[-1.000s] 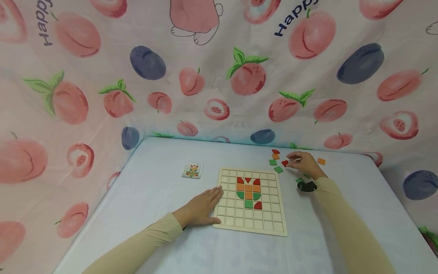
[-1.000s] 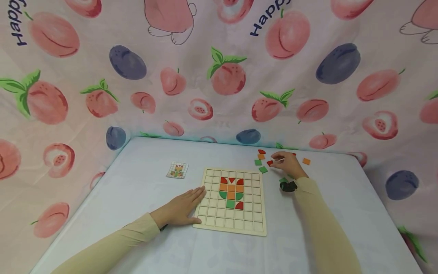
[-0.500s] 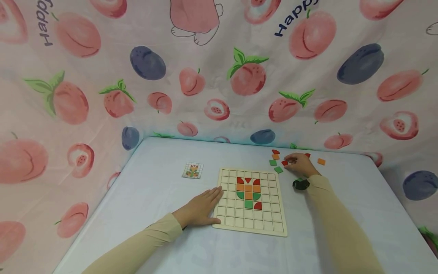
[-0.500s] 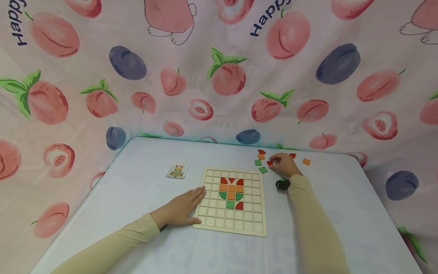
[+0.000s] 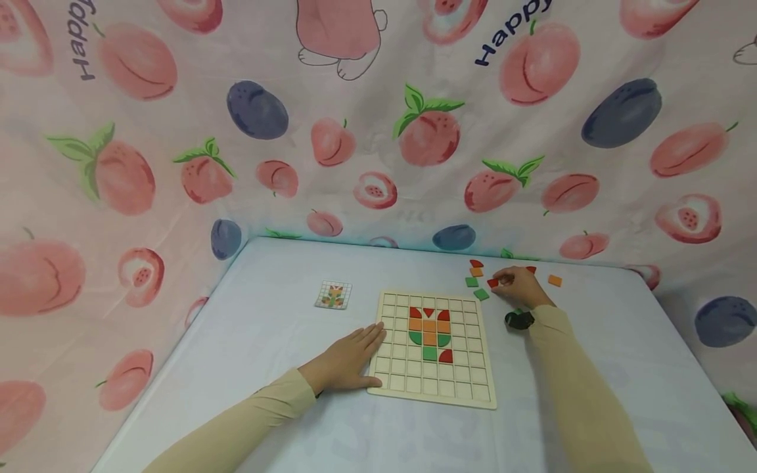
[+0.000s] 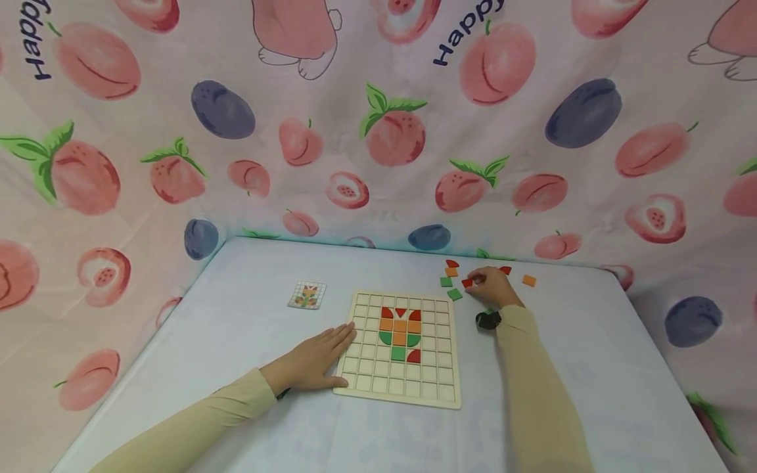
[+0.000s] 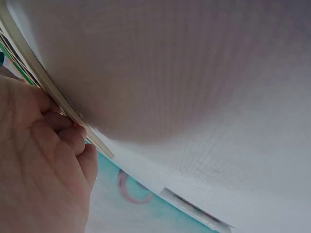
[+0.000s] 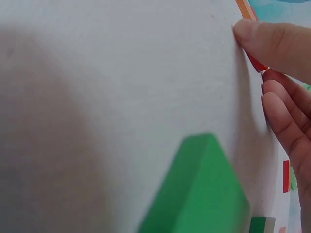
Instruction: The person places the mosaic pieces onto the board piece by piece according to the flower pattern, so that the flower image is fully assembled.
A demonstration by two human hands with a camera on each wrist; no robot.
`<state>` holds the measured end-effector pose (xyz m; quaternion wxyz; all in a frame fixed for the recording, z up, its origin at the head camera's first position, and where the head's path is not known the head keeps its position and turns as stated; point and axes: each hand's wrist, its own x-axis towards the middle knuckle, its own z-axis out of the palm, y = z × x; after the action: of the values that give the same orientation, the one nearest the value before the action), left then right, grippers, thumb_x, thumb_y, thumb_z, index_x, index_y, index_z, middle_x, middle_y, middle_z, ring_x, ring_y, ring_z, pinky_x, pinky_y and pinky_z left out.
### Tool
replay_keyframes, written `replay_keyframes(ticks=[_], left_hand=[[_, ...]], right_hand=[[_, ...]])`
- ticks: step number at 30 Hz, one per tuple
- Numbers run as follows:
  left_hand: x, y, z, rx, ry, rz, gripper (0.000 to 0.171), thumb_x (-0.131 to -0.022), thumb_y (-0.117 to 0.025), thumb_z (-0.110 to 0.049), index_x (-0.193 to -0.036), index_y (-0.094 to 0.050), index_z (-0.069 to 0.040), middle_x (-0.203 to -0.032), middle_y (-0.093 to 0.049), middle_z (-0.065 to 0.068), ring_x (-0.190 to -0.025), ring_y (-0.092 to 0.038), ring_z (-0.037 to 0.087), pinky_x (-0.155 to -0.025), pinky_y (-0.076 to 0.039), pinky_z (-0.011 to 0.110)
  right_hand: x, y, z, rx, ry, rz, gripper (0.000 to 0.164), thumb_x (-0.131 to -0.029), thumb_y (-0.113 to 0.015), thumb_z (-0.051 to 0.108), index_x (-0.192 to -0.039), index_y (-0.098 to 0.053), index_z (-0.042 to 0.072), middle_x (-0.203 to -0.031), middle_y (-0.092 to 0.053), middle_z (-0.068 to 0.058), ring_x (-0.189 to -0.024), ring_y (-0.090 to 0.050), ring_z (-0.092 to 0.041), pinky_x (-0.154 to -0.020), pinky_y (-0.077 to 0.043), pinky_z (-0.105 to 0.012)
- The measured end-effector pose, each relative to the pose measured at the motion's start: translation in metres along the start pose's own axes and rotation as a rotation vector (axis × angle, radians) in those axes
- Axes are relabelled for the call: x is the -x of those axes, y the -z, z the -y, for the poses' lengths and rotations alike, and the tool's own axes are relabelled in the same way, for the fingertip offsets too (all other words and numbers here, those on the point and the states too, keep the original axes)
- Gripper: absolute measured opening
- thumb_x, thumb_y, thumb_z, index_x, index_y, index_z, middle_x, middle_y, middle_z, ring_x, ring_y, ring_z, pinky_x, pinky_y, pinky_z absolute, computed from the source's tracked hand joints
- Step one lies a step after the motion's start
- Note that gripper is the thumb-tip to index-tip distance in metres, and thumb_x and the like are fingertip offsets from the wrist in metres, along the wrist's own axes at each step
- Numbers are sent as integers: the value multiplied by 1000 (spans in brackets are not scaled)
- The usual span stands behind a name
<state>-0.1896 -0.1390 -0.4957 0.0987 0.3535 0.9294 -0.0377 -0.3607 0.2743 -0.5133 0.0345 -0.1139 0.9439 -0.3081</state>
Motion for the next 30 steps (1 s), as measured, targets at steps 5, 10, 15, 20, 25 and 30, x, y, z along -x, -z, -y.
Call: replay_keyframes(ticks=[5, 10, 15, 20, 25, 30], left_hand=[[0, 0, 0, -1, -1, -1, 93, -88, -41, -67, -151, -14, -5, -159, -11, 12, -147, -15, 23, -119, -22, 36], [-1, -1, 0, 4, -4, -8, 93, -88, -41, -67, -151, -15, -4, -159, -11, 13, -147, -15, 24, -118, -22, 37], [0, 1, 0, -1, -4, -10, 93, -88, -41, -67, -151, -15, -4, -159, -11, 13, -147, -15, 24, -118, -23, 37], [0, 1, 0, 5, -2, -5, 92, -88, -40, -67, -151, -14, -4, -159, -10, 12, -147, -15, 23, -118, -22, 36], [-1, 0, 0, 2, -6, -5, 92, -88, -40, -67, -151, -14, -4, -159, -10, 13, -147, -15, 24, -118, -22, 37], [-1, 0, 0, 2, 2, 2, 92, -88, -41, -67, -151, -14, -4, -159, -10, 12, -147, -14, 23, -119, -22, 36]], right_hand=[[2, 2, 4, 4, -13, 17, 33, -82, -72, 17, -109, -67, -1, -103, -62, -19, -90, -57, -28, -80, -50, -41], [4, 4, 6, -4, -22, 51, 32, -82, -71, 16, -108, -67, -1, -100, -61, -17, -90, -55, -27, -79, -49, -39], [6, 6, 8, -7, -14, 68, 31, -81, -71, 16, -106, -66, -1, -99, -62, -17, -90, -56, -28, -80, -50, -41], [10, 5, 6, -2, -16, 58, 32, -80, -72, 17, -106, -66, -1, -99, -63, -17, -90, -56, -28, -83, -50, -43], [14, 7, 3, -40, -29, 70, 30, -81, -68, 11, -109, -65, 0, -102, -63, -17, -92, -57, -27, -85, -50, -43], [16, 8, -1, -80, 17, 82, 29, -82, -64, 3, -111, -64, -3, -100, -64, -18, -91, -59, -27, -83, -52, -41]])
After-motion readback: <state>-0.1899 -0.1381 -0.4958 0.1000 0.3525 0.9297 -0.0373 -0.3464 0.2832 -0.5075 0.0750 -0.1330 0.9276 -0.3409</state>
